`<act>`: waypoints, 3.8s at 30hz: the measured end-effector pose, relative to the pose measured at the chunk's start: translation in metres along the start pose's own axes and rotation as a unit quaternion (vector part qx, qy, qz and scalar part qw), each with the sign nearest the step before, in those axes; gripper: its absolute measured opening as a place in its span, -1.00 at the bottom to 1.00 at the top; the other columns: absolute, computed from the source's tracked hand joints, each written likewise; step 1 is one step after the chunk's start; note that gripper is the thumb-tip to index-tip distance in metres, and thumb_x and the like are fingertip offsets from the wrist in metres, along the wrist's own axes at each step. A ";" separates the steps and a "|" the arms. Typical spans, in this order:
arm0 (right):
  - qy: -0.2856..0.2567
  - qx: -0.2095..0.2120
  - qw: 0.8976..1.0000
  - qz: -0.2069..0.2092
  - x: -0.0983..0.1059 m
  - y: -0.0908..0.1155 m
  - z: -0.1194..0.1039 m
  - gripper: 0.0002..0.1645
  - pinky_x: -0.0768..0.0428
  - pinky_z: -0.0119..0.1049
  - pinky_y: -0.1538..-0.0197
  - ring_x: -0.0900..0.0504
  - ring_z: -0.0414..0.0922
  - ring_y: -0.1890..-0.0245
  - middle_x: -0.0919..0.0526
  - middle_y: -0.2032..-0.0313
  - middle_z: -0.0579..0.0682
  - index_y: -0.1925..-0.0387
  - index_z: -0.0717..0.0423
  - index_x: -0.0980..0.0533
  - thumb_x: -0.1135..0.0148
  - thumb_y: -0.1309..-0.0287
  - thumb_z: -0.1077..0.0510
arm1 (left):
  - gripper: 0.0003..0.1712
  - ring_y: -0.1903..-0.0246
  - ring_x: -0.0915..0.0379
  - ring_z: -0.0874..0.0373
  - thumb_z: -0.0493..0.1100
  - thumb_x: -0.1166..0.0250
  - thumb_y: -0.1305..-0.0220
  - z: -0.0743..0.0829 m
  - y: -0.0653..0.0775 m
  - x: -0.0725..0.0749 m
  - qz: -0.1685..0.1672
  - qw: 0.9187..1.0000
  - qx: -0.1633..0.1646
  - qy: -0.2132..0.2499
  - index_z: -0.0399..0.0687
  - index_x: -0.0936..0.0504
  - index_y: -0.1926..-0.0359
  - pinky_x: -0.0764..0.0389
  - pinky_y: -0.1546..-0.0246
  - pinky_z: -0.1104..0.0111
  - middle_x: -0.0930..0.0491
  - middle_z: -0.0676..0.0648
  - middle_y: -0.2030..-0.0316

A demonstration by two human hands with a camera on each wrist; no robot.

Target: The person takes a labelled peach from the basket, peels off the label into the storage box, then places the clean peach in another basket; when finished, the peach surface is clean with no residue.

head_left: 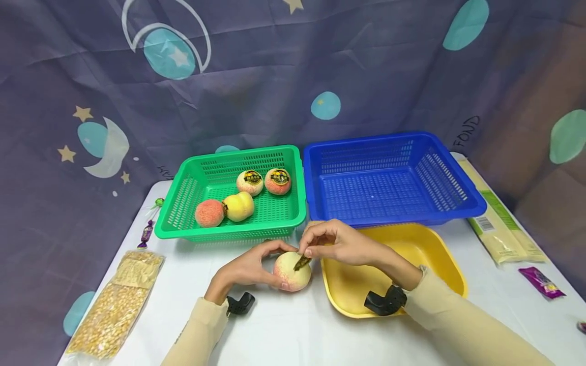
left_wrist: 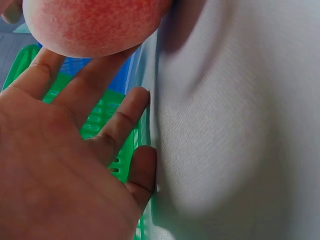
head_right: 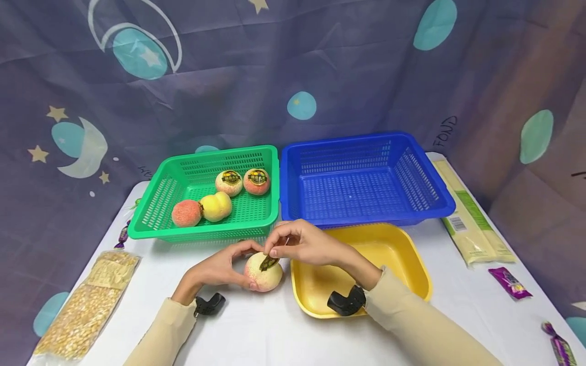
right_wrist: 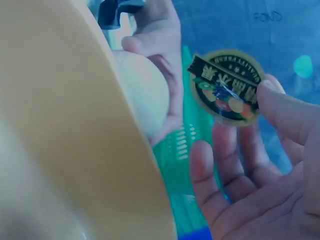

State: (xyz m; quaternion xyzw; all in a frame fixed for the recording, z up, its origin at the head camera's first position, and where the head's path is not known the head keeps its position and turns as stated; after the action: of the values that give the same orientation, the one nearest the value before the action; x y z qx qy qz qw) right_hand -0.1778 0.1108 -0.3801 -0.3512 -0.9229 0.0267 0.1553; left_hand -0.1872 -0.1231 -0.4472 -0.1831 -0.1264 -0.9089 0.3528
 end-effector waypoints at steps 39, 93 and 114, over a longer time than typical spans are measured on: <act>0.083 -0.208 0.972 -0.071 0.044 0.070 0.030 -0.44 -0.47 -0.47 0.39 -0.48 -0.20 0.49 -0.66 0.16 0.18 -0.31 0.32 -0.45 -0.28 -0.30 0.29 | -0.21 -0.30 -0.42 0.05 -0.13 -0.62 0.09 0.001 0.002 0.002 0.003 1.000 0.016 0.009 0.19 -0.54 -0.23 -0.31 -0.37 -0.01 -0.56 0.06 -0.24; 0.476 -0.233 0.798 0.288 0.173 0.167 0.012 0.19 0.05 0.52 -0.23 0.01 0.45 -0.49 -0.05 -0.56 0.37 -0.61 0.19 0.05 -0.24 -0.26 -0.33 | -0.24 0.02 -0.57 0.22 -0.01 -0.66 0.07 0.062 0.038 0.016 -0.019 0.997 -0.049 -0.061 0.27 -0.55 -0.20 -0.56 0.02 0.27 -0.67 0.12 -0.02; 0.466 -0.309 0.783 0.272 0.186 0.178 0.022 0.32 0.09 0.55 -0.22 0.10 0.52 -0.45 0.17 -0.57 0.44 -0.61 0.25 0.23 -0.11 -0.25 -0.47 | -0.26 0.02 -0.56 0.14 -0.13 -0.62 0.02 0.124 -0.026 0.061 0.021 0.993 -0.094 -0.074 0.29 -0.54 -0.21 -0.55 0.17 0.13 -0.66 0.14 -0.05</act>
State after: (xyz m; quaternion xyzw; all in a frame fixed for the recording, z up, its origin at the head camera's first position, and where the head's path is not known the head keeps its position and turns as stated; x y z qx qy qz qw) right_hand -0.2019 0.3681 -0.3797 -0.5868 -0.5630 -0.3855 0.4359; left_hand -0.2168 -0.0958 -0.3121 -0.2847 -0.0621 -0.8932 0.3426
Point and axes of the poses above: each hand's wrist, its own y-axis away from the middle knuckle, its own x-axis out of the back of the hand, z = x × y, the point moved 3 cm from there along -y, towards the middle knuckle
